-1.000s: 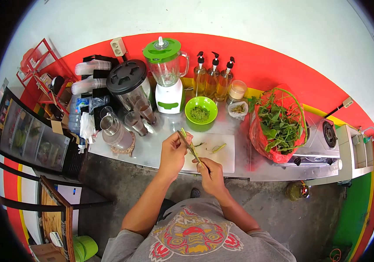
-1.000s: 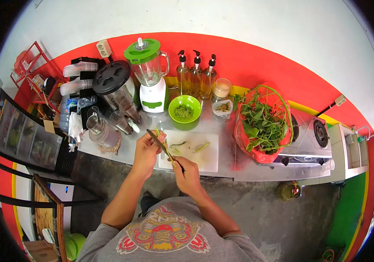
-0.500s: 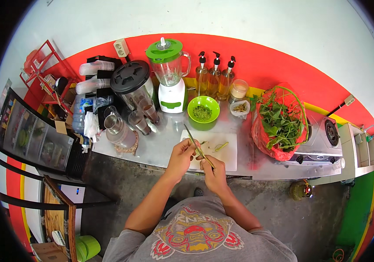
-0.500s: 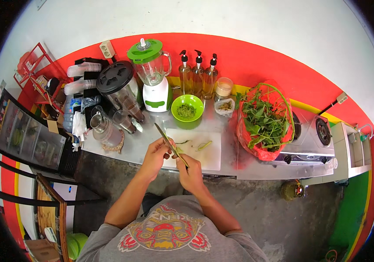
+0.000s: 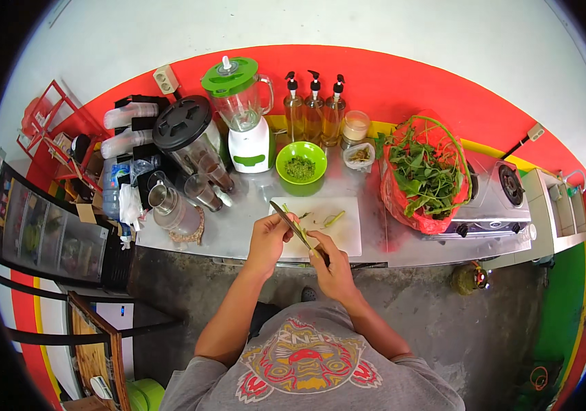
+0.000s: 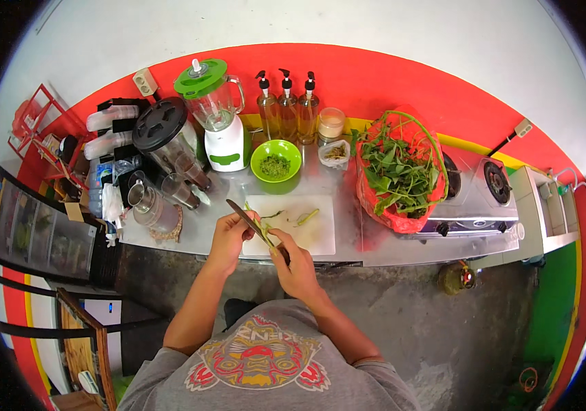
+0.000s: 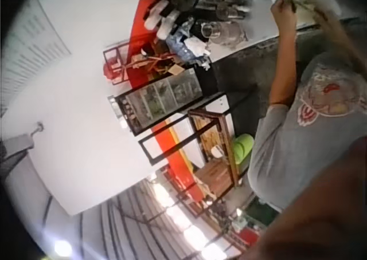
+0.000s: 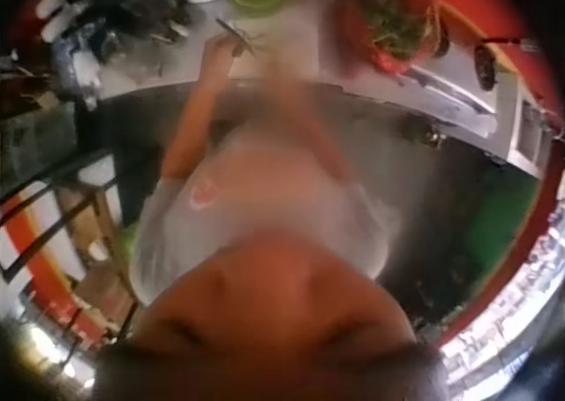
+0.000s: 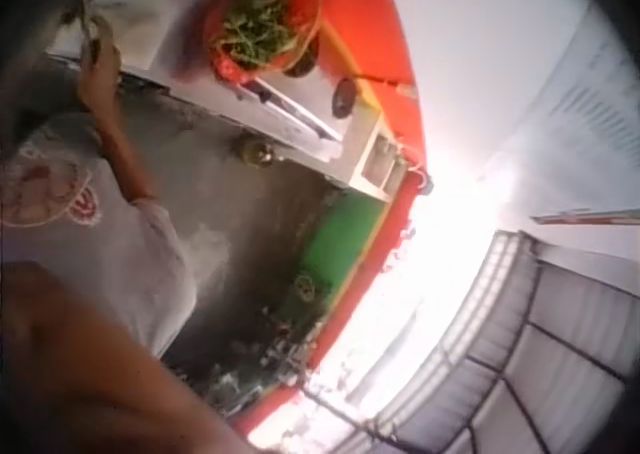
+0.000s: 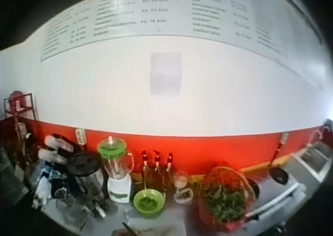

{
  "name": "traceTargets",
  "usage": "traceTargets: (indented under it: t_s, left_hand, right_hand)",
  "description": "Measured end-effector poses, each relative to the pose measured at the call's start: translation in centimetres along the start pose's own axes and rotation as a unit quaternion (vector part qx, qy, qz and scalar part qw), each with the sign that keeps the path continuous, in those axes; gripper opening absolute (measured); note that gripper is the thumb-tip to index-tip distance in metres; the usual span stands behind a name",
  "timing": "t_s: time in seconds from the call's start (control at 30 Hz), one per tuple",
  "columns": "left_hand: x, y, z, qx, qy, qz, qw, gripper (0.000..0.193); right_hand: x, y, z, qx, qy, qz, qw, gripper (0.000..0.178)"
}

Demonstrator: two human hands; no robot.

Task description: The person prepares lemongrass by peeling away the outer layers by hand and then slicing the stalks into small pieces on a white cutting board.

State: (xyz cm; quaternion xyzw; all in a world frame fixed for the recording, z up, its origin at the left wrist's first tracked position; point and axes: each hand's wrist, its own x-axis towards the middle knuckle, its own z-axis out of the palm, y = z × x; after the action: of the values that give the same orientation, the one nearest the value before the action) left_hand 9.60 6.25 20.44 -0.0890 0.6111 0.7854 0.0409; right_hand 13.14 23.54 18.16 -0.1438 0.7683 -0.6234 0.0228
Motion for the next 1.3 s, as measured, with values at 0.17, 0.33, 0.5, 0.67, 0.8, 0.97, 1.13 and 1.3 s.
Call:
traceTargets:
  t_s: [0.17,0.33,0.5,0.67,0.8,0.97,1.13,1.3]
  left_hand:
    - [0.1,-0.9,0.6,-0.006,-0.002,-0.026,1.000,0.025]
    - [0.6,-1.4,0.3,0.078,-0.008,-0.058,0.995,0.019]
    - [0.6,-0.9,0.7,0.094,-0.012,-0.037,0.995,0.019]
    - [0.7,-1.1,0.4,0.101,-0.012,-0.026,0.994,0.020]
    - [0.7,-0.7,0.5,0.125,-0.011,-0.032,0.992,0.021]
    - [0.8,-1.6,-0.1,0.135,-0.017,-0.044,0.990,0.022]
    - [0.2,-1.0,0.6,0.108,-0.020,-0.063,0.992,0.025]
    - [0.5,-1.7,-0.6,0.088,-0.040,-0.027,0.995,0.025]
  right_hand:
    - [-0.2,0.8,0.0,0.001,0.013,0.003,1.000,0.041]
    - [-0.3,0.7,0.0,-0.025,0.013,0.007,1.000,0.043]
    - [0.1,0.4,0.0,-0.020,0.021,0.029,0.999,0.046]
    - [0.6,0.5,0.2,-0.018,0.020,0.029,0.999,0.047]
    - [0.8,0.8,0.4,-0.016,0.020,0.024,0.999,0.046]
    - [0.8,0.7,0.3,-0.019,0.004,0.029,0.999,0.044]
    - [0.7,0.6,0.0,-0.021,-0.003,0.033,0.999,0.044]
    - [0.4,1.8,-0.2,-0.034,-0.016,0.014,0.999,0.043]
